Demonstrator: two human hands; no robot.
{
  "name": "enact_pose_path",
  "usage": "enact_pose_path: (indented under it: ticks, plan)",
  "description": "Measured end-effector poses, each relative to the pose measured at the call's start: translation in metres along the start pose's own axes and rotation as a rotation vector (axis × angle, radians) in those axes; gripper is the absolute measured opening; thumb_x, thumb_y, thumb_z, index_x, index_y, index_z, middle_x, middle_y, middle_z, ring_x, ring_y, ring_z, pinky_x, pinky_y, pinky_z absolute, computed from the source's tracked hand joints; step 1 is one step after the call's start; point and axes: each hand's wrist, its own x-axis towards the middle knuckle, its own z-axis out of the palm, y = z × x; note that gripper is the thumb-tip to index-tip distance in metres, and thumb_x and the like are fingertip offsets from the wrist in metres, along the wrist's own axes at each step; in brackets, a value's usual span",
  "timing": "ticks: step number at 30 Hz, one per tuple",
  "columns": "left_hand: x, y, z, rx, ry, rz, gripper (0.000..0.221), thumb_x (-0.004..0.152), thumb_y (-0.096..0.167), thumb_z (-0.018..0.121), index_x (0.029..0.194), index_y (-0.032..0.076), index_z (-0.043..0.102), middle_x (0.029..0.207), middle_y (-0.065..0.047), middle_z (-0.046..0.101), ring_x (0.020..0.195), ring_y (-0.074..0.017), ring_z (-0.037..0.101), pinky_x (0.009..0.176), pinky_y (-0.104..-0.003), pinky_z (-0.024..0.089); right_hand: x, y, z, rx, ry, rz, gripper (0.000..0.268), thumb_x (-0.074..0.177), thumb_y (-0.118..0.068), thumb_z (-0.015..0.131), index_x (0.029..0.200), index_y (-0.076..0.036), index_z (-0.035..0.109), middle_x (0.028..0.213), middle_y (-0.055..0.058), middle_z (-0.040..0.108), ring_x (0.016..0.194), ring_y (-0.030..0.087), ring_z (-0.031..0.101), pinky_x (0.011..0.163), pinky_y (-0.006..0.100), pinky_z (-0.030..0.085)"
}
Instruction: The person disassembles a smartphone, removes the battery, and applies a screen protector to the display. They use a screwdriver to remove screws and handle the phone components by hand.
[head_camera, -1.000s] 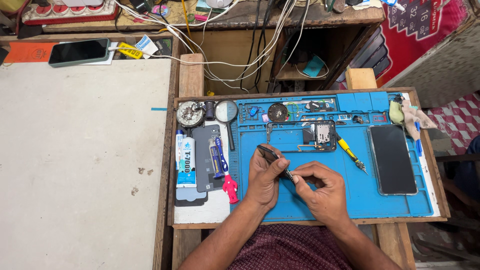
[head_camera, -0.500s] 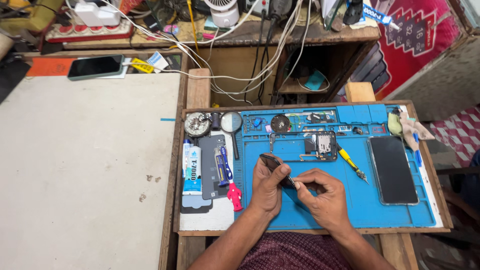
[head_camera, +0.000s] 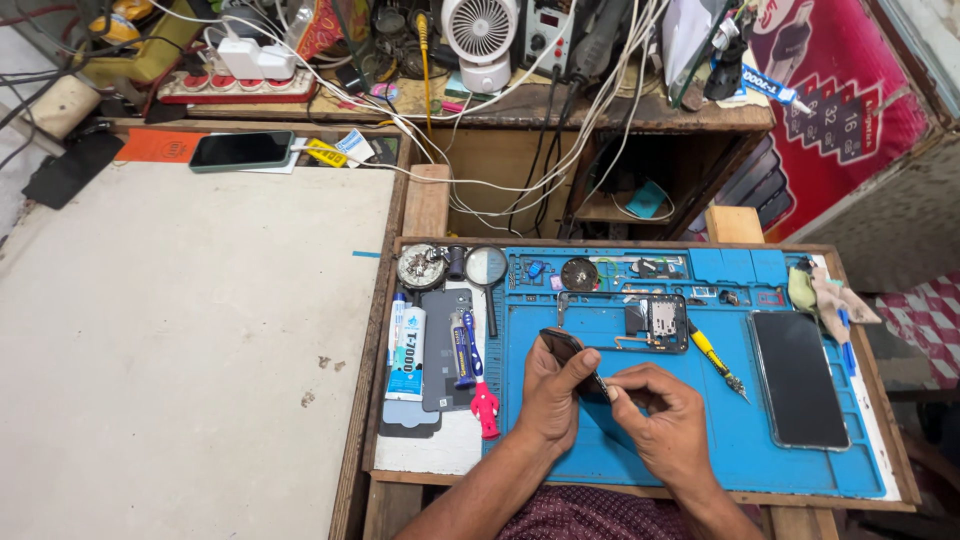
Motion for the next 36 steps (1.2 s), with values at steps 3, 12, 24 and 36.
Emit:
enact_pose_path:
  ticks: [3,12,24,36]
  plan:
    - [-0.002,0.002,0.003,0.006,-0.002,0.0,0.039,0.08,0.013,0.088,0.101,0.01,0.056,0.09,0.001,0.062,0.082,-0.0095,0.059,0.077,-0.025,0.051,-0.001,0.001,-0.001,0.002,0.007,-0.007,0.009,0.086,0.002,0.073,0.095,0.001,0.077,0.091,0.006,0.073,0.077,0.008,0.066,0.067,0.023,0.055]
    - [-0.009,0.01,0.015,0.018,-0.022,0.018,0.043,0.078,0.012,0.088,0.107,0.008,0.057,0.098,-0.002,0.068,0.091,-0.0109,0.064,0.085,-0.027,0.054,-0.005,0.004,-0.003,0.063,0.024,0.016,0.01,0.088,0.004,0.071,0.097,0.003,0.076,0.094,0.007,0.072,0.074,0.005,0.061,0.062,0.019,0.049]
    - [-0.01,0.012,0.014,0.035,-0.033,-0.003,0.045,0.078,0.015,0.09,0.108,0.008,0.057,0.097,-0.002,0.068,0.09,-0.011,0.065,0.084,-0.027,0.055,-0.007,0.006,-0.004,0.055,0.036,0.002,0.01,0.089,0.005,0.071,0.098,0.003,0.075,0.096,0.008,0.073,0.076,0.005,0.061,0.06,0.019,0.047]
    - [-0.01,0.012,0.014,0.051,-0.034,-0.011,0.047,0.078,0.016,0.09,0.109,0.007,0.056,0.098,-0.003,0.068,0.091,-0.0116,0.065,0.085,-0.028,0.056,-0.006,0.005,-0.005,0.05,0.027,0.015,0.01,0.089,0.003,0.072,0.098,0.003,0.076,0.096,0.008,0.073,0.074,0.005,0.06,0.058,0.019,0.046]
